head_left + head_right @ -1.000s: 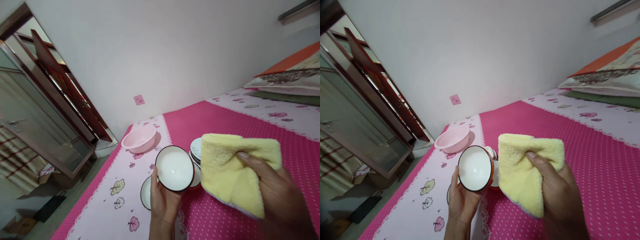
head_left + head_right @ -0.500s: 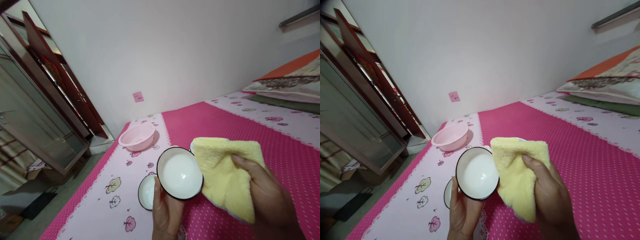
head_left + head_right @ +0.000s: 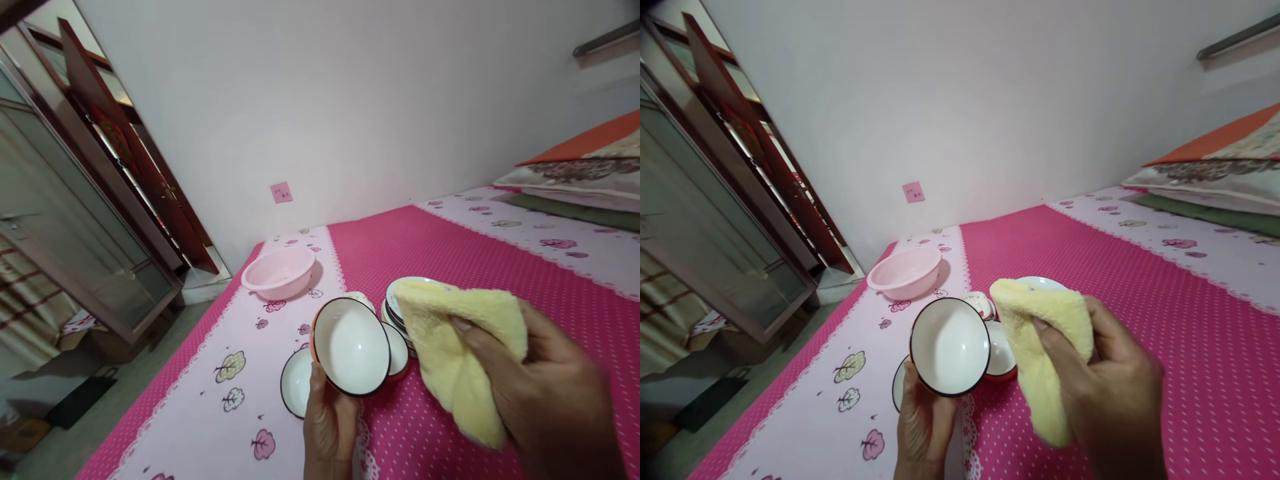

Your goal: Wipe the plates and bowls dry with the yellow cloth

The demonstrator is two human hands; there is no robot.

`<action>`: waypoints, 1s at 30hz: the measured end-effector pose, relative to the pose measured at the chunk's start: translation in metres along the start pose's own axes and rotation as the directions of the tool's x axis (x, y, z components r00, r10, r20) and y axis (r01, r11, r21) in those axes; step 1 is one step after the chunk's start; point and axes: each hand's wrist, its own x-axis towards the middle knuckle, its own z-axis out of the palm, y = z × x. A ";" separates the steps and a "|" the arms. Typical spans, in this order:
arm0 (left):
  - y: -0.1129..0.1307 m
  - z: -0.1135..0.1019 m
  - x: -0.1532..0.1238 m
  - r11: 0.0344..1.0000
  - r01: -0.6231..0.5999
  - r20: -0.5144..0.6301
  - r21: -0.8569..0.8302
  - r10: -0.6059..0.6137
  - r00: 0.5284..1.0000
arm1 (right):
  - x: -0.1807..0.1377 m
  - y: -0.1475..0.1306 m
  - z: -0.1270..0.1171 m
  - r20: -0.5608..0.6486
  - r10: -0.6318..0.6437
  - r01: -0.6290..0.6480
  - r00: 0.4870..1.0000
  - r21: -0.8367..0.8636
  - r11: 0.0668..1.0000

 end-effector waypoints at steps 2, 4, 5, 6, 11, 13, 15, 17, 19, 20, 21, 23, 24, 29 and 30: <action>-0.004 0.004 -0.003 0.999 -0.010 0.038 0.047 0.009 0.999 | -0.010 -0.008 0.000 -0.070 -0.139 0.130 0.988 -0.122 0.984; -0.009 0.008 -0.006 0.996 -0.008 0.092 0.086 0.000 0.996 | -0.018 -0.010 0.003 -0.093 -0.331 0.306 0.939 -0.215 0.927; -0.012 0.010 -0.008 0.994 -0.010 0.107 0.104 -0.001 0.994 | -0.021 -0.010 0.007 -0.076 -0.437 0.411 0.896 -0.228 0.883; -0.014 0.012 -0.009 0.992 -0.008 0.118 0.122 -0.006 0.993 | -0.023 -0.007 0.011 -0.043 -0.534 0.514 0.845 -0.216 0.830; -0.018 0.021 -0.019 0.986 -0.022 0.210 0.163 -0.012 0.978 | -0.029 0.007 0.040 0.305 -0.669 0.703 0.678 -0.001 0.711; -0.016 0.025 -0.022 0.984 -0.055 0.247 0.168 0.012 0.969 | -0.032 0.006 0.044 0.491 -0.581 0.638 0.649 0.066 0.767; -0.012 0.026 -0.021 0.982 -0.078 0.246 0.171 0.034 0.969 | -0.032 0.002 0.040 0.637 -0.489 0.560 0.596 0.106 0.821; -0.010 0.023 -0.018 0.985 -0.067 0.223 0.162 0.029 0.974 | -0.028 -0.003 0.030 0.706 -0.436 0.502 0.558 0.131 0.855; -0.009 0.017 -0.014 0.991 -0.033 0.196 0.130 0.006 0.981 | -0.022 -0.007 0.020 0.700 -0.424 0.482 0.575 0.129 0.866; -0.008 0.014 -0.012 0.994 -0.018 0.181 0.106 -0.001 0.984 | -0.020 -0.008 0.016 0.679 -0.426 0.485 0.598 0.117 0.867; -0.009 0.011 -0.011 0.997 -0.009 0.166 0.082 -0.004 0.986 | -0.018 -0.007 0.014 0.652 -0.428 0.493 0.626 0.094 0.865; -0.009 0.008 -0.010 0.999 0.005 0.137 0.045 -0.011 0.991 | -0.019 -0.003 0.014 0.618 -0.446 0.540 0.648 0.041 0.841; -0.008 0.007 -0.010 0.999 0.014 0.124 0.033 -0.018 0.992 | -0.021 0.001 0.016 0.622 -0.466 0.580 0.629 0.023 0.814; -0.005 0.004 -0.012 0.993 0.116 0.094 0.004 -0.116 0.989 | -0.046 0.024 0.037 0.689 -0.606 0.805 0.399 0.054 0.591; -0.003 0.003 -0.012 0.991 0.131 0.084 0.003 -0.131 0.988 | -0.050 0.029 0.040 0.692 -0.620 0.825 0.369 0.064 0.562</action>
